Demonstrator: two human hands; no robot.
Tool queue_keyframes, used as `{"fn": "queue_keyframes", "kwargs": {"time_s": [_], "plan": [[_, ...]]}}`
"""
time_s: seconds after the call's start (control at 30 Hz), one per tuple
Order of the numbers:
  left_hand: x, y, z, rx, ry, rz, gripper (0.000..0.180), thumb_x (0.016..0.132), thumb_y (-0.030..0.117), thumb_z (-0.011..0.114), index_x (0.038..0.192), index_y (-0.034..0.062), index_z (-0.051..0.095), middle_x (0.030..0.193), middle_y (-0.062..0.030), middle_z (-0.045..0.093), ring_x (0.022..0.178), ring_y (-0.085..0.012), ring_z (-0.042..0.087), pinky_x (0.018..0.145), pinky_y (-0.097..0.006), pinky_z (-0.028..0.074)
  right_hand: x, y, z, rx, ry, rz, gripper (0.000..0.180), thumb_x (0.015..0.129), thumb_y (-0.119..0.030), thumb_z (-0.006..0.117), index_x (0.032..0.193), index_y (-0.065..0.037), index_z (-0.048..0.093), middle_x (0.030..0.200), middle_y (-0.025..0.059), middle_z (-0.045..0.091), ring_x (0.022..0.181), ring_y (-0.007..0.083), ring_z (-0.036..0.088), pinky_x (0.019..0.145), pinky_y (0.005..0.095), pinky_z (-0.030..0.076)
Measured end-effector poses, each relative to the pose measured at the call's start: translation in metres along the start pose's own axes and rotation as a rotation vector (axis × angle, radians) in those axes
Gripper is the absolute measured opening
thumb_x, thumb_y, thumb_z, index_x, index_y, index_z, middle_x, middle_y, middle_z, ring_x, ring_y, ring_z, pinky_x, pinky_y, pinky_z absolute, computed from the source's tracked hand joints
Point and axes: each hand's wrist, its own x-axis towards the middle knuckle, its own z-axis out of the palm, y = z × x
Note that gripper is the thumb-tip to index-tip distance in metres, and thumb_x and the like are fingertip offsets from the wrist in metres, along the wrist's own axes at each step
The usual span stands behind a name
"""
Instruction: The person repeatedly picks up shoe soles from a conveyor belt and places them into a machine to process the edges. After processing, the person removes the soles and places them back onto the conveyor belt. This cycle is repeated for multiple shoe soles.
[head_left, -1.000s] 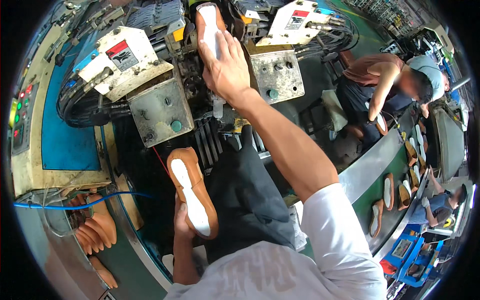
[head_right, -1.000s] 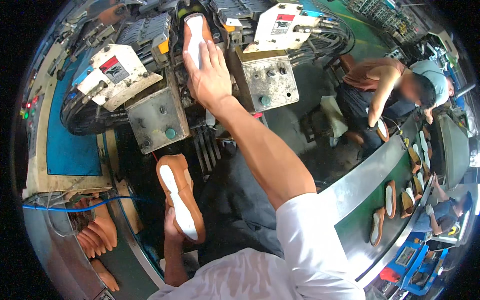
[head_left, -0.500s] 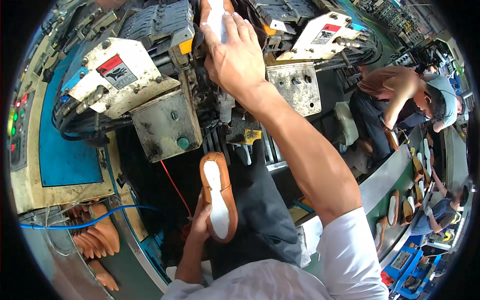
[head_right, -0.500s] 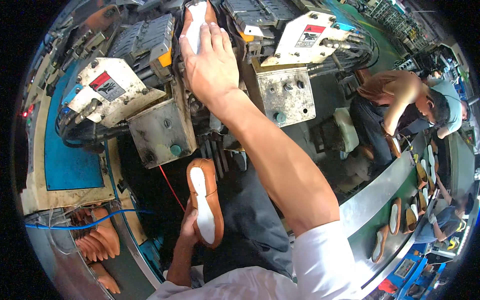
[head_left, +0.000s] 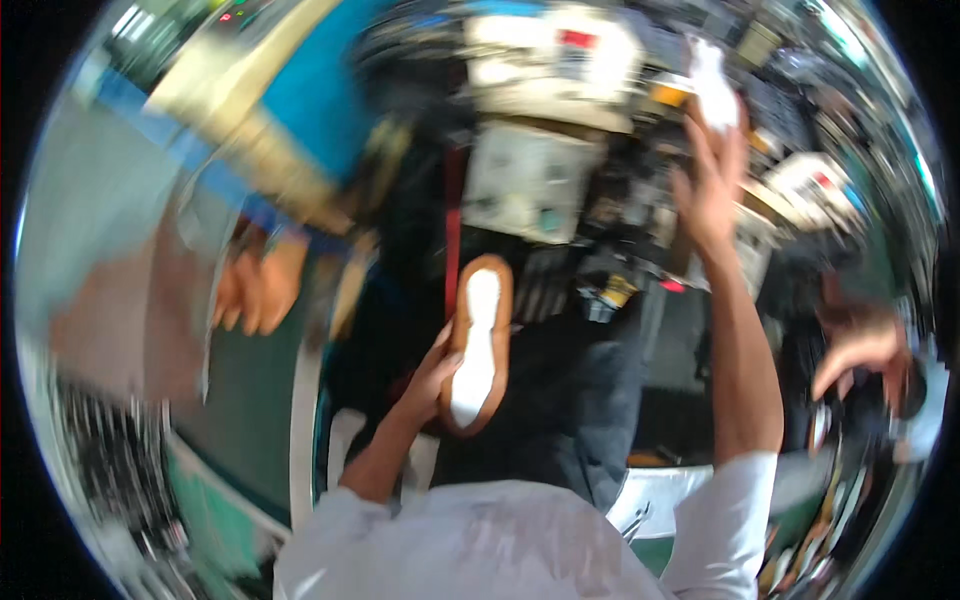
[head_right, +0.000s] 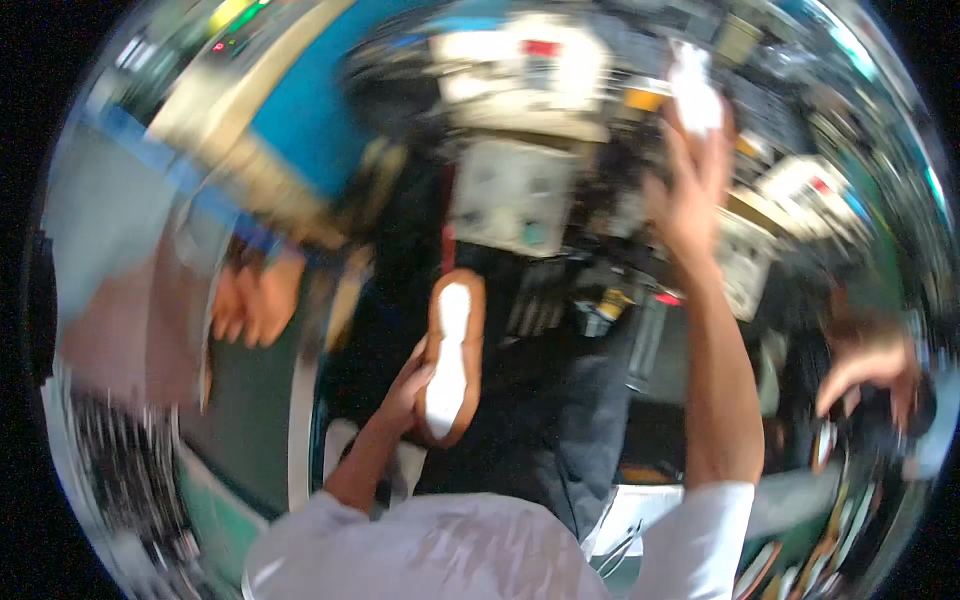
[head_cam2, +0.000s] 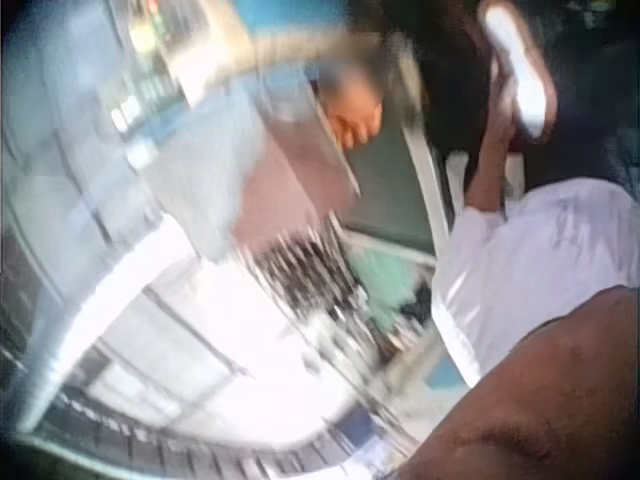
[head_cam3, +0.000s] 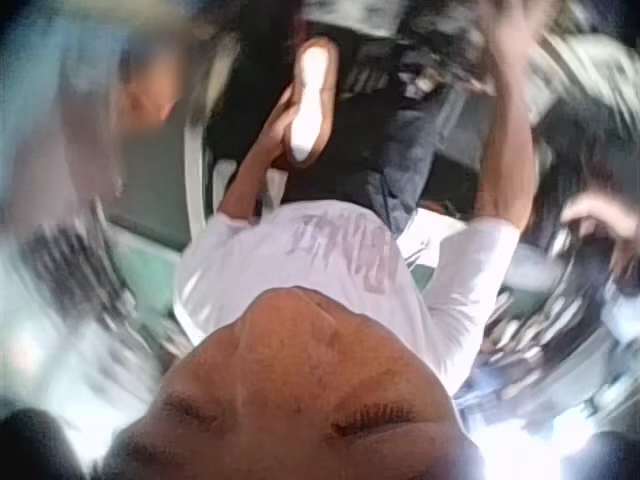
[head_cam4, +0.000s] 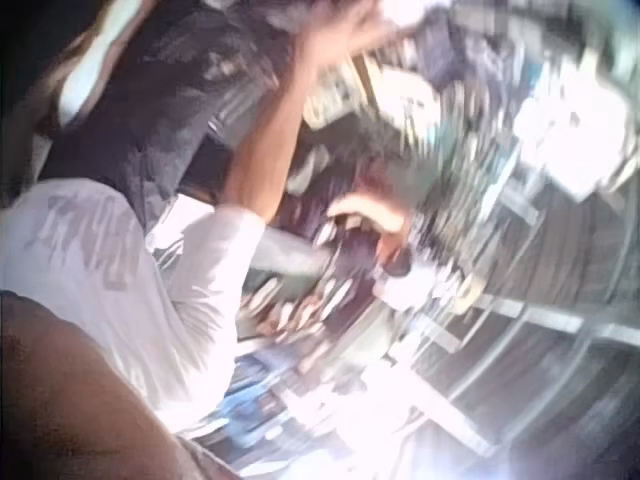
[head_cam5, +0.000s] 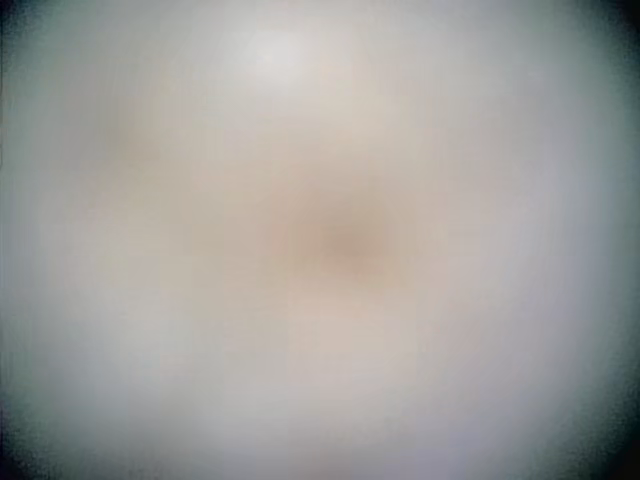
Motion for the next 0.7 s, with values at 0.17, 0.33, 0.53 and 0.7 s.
{"fn": "queue_keyframes", "kwargs": {"time_s": [0.17,0.33,0.53,0.7], "plan": [[-0.067,0.018,-0.078,0.072,0.374,0.111,0.083,0.104,0.026,0.071,0.173,0.0062,0.029,0.169,-0.0118,0.043,0.153,-0.0247,0.042,0.127,-0.039,0.032,-0.218,0.001,0.012,0.254,-0.450,0.247,0.051,0.098,-0.007,0.065,0.149,-0.003,0.063,0.170,0.0290,0.038,0.154,0.0495,0.042,0.125,0.0522,0.040],[-0.145,-0.002,-0.216,0.276,0.866,0.316,0.075,0.106,0.017,0.067,0.172,0.0083,0.032,0.157,-0.0139,0.056,0.139,-0.0286,0.056,0.120,-0.040,0.043,-0.369,-0.022,0.013,0.278,-0.620,0.347,0.045,0.111,-0.027,0.055,0.150,-0.004,0.063,0.153,0.0334,0.056,0.144,0.0497,0.052,0.121,0.0525,0.042],[-0.206,0.064,-0.293,1.045,1.478,-0.204,0.095,0.097,0.038,0.078,0.174,0.0334,0.023,0.156,-0.0362,0.049,0.130,-0.0529,0.062,0.106,-0.053,0.055,-0.355,0.018,-0.008,0.255,-0.801,0.488,0.051,0.108,-0.033,0.062,0.149,-0.004,0.063,0.144,0.0274,0.066,0.135,0.0452,0.061,0.115,0.0487,0.047],[-0.264,-0.020,-0.391,1.541,1.211,-0.676,0.104,0.093,0.018,0.076,0.173,0.0494,0.018,0.172,-0.0337,0.021,0.153,-0.0501,0.040,0.121,-0.056,0.043,-0.359,0.001,-0.014,0.278,-0.820,0.549,0.055,0.109,-0.030,0.062,0.154,0.000,0.057,0.147,0.0249,0.066,0.128,0.0405,0.067,0.111,0.0442,0.050]]}}
